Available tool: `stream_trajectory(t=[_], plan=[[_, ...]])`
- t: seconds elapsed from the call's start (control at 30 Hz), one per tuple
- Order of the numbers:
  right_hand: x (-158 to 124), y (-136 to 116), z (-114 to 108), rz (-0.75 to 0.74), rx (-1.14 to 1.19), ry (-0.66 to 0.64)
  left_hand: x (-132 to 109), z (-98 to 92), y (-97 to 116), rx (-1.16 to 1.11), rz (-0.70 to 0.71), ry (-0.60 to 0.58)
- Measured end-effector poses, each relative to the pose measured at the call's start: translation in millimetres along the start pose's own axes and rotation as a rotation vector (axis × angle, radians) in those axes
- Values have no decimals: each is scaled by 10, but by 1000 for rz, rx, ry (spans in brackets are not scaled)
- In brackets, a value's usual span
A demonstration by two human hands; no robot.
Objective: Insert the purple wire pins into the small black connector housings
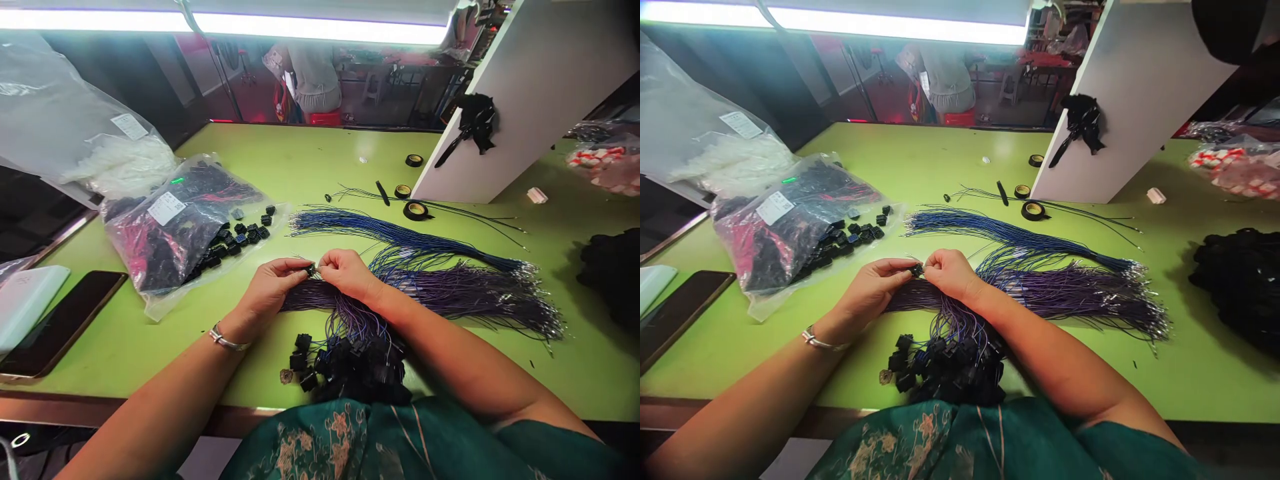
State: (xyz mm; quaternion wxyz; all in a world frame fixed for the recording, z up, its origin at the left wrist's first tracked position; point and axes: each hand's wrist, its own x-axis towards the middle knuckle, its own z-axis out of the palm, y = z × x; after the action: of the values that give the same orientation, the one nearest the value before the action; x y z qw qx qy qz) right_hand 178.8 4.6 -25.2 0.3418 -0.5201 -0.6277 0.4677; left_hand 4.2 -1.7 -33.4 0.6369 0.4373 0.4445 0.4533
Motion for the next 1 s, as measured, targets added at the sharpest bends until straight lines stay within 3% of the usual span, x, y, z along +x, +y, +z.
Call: stream_trajectory(t=[0.27,0.63,1.0], plan=[[17,-18,-42,175,127,-55,21,-26,-17,-34,69,1],[-3,-28,-42,139,119,-84,-5,-16,10,40,44,-53],[-5,-87,-47,108,45,-67,0,0,19,88,57,-19]])
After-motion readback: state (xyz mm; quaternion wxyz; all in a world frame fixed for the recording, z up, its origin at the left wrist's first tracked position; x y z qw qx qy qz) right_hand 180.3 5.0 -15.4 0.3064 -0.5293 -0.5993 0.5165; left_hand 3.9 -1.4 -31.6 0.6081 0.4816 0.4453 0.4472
